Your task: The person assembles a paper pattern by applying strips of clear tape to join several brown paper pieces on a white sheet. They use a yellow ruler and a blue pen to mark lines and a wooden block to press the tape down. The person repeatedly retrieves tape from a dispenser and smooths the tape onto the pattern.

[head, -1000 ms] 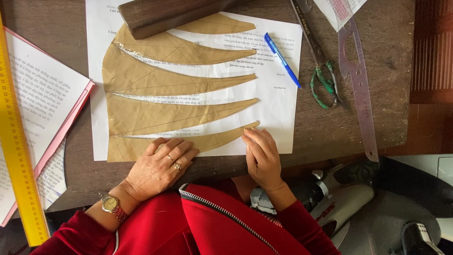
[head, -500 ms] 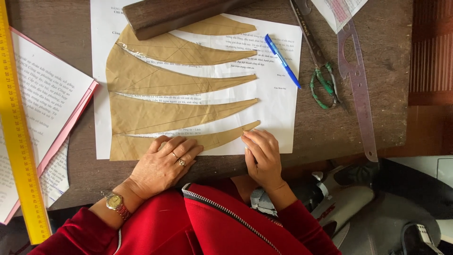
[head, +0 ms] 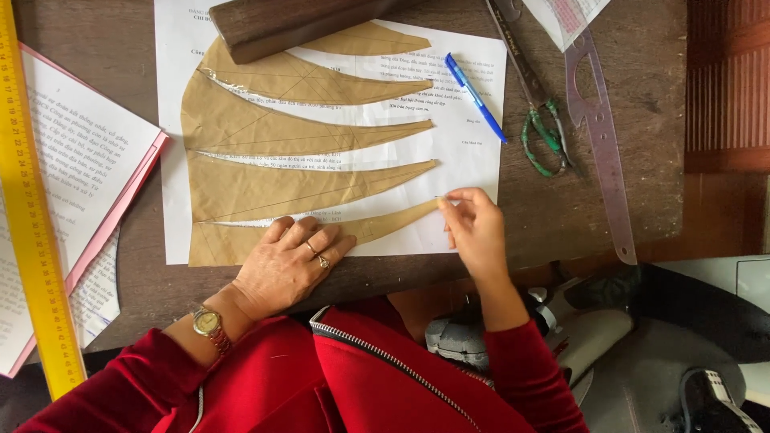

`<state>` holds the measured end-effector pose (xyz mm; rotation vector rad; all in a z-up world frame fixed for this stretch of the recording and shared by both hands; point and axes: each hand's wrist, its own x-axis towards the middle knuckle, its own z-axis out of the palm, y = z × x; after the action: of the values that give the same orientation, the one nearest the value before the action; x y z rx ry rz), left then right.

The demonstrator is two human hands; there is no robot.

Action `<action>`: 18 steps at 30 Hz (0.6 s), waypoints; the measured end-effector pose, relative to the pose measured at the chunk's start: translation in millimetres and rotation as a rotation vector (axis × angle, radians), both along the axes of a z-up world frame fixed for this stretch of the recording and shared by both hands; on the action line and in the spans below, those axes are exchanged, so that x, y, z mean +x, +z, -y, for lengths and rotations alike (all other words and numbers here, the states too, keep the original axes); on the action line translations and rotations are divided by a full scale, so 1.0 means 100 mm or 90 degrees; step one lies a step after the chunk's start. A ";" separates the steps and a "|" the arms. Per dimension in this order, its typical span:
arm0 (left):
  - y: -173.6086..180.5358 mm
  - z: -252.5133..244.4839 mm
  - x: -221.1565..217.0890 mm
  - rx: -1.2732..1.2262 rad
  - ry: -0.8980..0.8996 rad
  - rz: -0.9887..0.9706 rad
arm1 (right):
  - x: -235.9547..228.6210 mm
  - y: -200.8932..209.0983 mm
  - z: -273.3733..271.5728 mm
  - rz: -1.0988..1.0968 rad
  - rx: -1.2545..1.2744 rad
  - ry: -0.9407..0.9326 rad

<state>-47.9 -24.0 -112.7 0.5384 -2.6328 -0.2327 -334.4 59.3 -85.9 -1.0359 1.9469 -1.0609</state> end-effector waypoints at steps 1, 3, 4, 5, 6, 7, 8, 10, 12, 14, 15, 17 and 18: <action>-0.01 0.00 0.01 0.000 -0.001 0.000 | 0.03 0.06 0.03 0.000 0.000 -0.001; -0.02 0.00 0.01 0.000 -0.009 0.009 | 0.07 0.19 0.10 0.119 0.073 -0.025; -0.01 0.01 0.01 -0.001 -0.009 0.009 | 0.07 0.18 0.11 0.119 0.073 -0.024; 0.01 0.01 0.00 -0.002 -0.008 0.008 | 0.08 0.18 0.12 0.126 0.080 -0.034; 0.02 0.01 0.00 -0.002 -0.008 0.007 | 0.09 0.18 0.12 0.134 0.089 -0.044; 0.01 0.00 0.00 -0.001 -0.009 0.007 | 0.09 0.16 0.11 0.134 0.089 -0.045; 0.00 0.00 0.00 -0.003 -0.009 0.004 | 0.10 0.13 0.12 0.126 0.089 -0.059; -0.02 0.00 0.00 -0.003 -0.008 0.001 | 0.11 0.09 0.12 0.119 0.089 -0.074; -0.01 0.00 0.00 -0.012 -0.007 -0.003 | 0.12 0.07 0.12 0.107 0.076 -0.096; -0.03 0.00 0.00 -0.012 -0.007 -0.010 | 0.14 0.07 0.12 0.104 0.078 -0.099; -0.03 -0.01 0.00 -0.013 -0.008 -0.017 | 0.15 0.08 0.12 0.100 0.079 -0.103; 0.01 0.00 0.00 -0.015 -0.006 -0.020 | 0.17 0.08 0.13 0.095 0.074 -0.108; 0.02 0.00 0.00 -0.016 -0.006 -0.022 | 0.18 0.08 0.13 0.088 0.070 -0.113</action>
<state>-48.2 -24.3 -110.3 0.5096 -2.6009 -0.2099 -316.5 46.1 -77.5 -0.7212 1.9871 -1.0771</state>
